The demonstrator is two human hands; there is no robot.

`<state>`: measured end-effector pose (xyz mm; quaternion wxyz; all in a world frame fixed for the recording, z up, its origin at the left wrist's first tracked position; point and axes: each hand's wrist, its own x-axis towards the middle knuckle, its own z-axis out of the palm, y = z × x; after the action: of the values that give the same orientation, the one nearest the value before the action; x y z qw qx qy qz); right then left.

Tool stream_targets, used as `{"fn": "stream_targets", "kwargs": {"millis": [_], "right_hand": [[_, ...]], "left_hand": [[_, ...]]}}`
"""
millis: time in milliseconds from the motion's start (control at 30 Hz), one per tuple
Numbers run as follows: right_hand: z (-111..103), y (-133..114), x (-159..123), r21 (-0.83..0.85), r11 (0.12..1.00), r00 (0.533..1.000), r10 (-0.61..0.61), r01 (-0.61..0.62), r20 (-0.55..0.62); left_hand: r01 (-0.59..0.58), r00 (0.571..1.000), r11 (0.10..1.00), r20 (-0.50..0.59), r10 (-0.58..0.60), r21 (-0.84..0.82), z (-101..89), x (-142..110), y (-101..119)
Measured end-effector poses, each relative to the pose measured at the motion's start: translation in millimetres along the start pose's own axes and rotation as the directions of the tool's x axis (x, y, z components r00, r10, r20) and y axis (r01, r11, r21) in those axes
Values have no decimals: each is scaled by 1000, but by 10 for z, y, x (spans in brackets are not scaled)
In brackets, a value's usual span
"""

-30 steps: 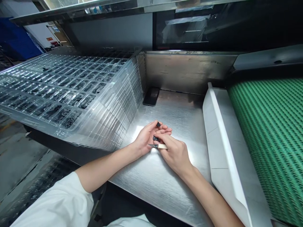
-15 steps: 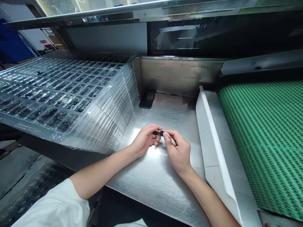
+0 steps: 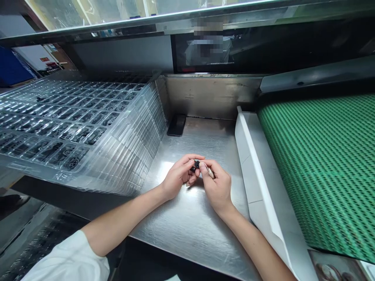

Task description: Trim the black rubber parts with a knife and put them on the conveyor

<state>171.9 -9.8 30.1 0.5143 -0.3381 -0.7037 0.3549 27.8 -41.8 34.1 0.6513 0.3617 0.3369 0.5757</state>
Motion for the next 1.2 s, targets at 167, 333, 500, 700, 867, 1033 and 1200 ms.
{"fn": "stream_targets", "kwargs": {"millis": [167, 333, 500, 700, 867, 1033, 1200], "right_hand": [[-5, 24, -7, 8, 1000, 1000, 19, -19, 10], [1, 47, -4, -1, 1000, 1000, -7, 7, -11], [25, 70, -12, 51, 998, 991, 32, -25, -133], [35, 87, -25, 67, 997, 988, 51, -42, -147], [35, 77, -27, 82, 995, 988, 67, -56, -136], [29, 74, -26, 105, 992, 988, 87, -74, -129], [23, 61, -31, 109, 990, 986, 108, -95, -124]], "left_hand": [[53, 998, 995, -23, -55, -83, -8, 15, 33], [125, 992, 985, 22, -123, -120, -46, 32, 37], [135, 988, 982, 92, -123, -135, -66, 24, 59], [91, 996, 981, 41, -85, -170, -69, 29, 84], [99, 994, 977, 60, -89, -189, -86, 40, 77], [100, 994, 976, 63, -89, -194, -79, 35, 91], [95, 995, 978, 58, -85, -185, -69, 26, 96]]}}
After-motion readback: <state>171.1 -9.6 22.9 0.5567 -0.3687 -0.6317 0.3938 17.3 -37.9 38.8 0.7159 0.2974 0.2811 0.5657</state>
